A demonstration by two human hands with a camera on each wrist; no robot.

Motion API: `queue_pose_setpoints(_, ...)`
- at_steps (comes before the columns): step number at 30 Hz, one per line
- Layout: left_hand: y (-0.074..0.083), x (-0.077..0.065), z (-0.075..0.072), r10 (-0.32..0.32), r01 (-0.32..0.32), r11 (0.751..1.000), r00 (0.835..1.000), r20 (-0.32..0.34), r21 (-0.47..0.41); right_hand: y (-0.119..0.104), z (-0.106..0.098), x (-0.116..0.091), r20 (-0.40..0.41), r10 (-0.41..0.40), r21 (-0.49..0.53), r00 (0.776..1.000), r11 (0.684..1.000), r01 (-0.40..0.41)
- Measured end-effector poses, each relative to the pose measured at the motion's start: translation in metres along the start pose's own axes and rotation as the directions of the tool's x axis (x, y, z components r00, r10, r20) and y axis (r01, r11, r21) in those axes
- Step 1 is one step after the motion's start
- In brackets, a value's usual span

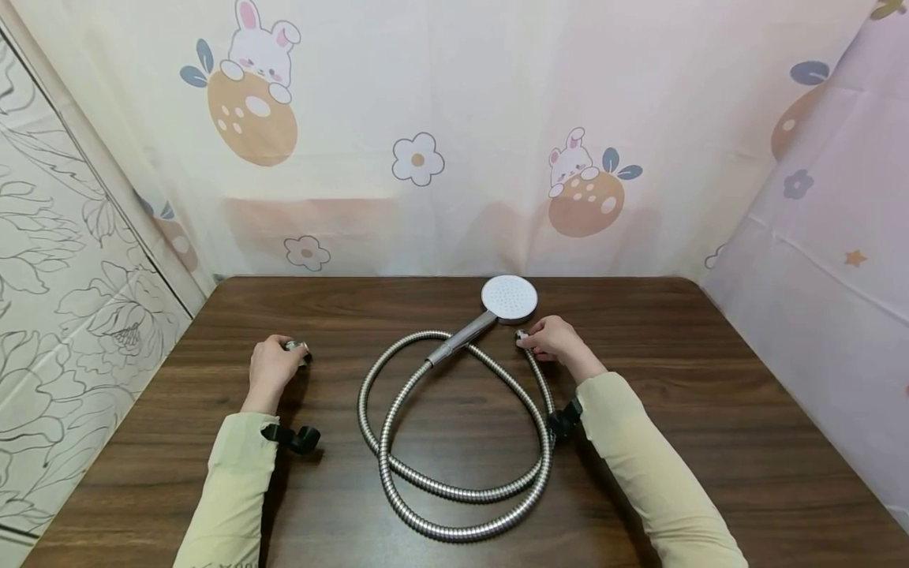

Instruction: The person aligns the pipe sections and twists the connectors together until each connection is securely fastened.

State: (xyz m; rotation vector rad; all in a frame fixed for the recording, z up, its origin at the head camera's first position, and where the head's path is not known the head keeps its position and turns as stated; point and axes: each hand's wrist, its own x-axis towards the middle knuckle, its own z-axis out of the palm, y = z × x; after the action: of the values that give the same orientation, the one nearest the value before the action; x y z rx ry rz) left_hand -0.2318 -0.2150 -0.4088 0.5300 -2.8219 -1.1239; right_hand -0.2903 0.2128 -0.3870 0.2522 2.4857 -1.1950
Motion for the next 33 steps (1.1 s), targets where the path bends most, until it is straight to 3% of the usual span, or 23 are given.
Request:
queue_pose_setpoints(6,0.002,-0.0027,-0.0003,0.003,-0.003,1.0,1.0,0.024,0.007,0.0004,0.0008,-0.0009,0.001,0.01,-0.01,1.0,1.0,-0.01)
queue_pose_setpoints(15,0.0068,-0.002,0.0028,-0.036,0.036,0.999,0.999,-0.006,0.04,0.001,-0.0002,-0.0007,0.008,-0.013,0.015,1.0,1.0,0.013)
queue_pose_setpoints(28,0.0075,-0.0049,0.0011,-0.068,0.068,0.998,0.998,0.011,-0.013,0.0022,-0.0047,-0.0032,-0.028,-0.069,0.014,0.997,0.997,0.07)
queue_pose_setpoints(33,0.009,-0.0079,0.0002,-0.084,0.083,0.996,0.996,-0.014,-0.036,0.003,-0.0056,-0.005,-0.037,-0.077,0.03,0.996,0.996,0.078)
